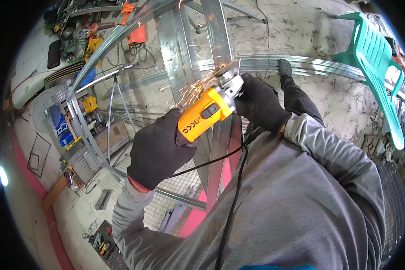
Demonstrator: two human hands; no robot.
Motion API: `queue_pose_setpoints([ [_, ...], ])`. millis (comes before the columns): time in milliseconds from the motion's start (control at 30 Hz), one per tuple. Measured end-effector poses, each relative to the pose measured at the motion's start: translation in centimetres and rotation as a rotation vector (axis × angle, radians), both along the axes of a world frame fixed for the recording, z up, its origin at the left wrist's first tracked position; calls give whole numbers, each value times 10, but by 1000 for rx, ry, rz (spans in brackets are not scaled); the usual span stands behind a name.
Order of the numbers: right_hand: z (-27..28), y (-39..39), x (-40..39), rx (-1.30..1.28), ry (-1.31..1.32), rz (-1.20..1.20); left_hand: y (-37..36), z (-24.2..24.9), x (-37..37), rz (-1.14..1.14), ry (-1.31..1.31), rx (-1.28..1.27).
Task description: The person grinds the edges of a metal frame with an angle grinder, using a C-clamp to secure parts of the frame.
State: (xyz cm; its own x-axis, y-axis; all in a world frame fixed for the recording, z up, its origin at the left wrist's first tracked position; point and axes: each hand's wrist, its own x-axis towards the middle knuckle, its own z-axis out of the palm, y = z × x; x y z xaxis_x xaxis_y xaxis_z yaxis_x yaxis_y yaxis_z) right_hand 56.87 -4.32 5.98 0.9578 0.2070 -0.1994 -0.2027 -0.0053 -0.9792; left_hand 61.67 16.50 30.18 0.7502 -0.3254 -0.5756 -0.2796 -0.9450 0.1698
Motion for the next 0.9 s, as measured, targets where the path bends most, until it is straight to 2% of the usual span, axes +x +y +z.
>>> queue_pose_setpoints([
  [200,42,-13,16,-137,222,150,28,11,-18,80,-39,99],
  [333,53,-15,17,-222,221,180,28,9,-21,140,-42,88],
  [400,50,-11,10,-136,227,109,24,9,-18,149,-40,83],
  [467,44,-7,4,-135,218,85,19,10,-15,115,37,88],
  [833,26,-5,-1,-206,89,77,0,1,-5,38,9,27],
  [900,25,-4,-2,-115,39,49,-7,3,-1,26,6,42],
])
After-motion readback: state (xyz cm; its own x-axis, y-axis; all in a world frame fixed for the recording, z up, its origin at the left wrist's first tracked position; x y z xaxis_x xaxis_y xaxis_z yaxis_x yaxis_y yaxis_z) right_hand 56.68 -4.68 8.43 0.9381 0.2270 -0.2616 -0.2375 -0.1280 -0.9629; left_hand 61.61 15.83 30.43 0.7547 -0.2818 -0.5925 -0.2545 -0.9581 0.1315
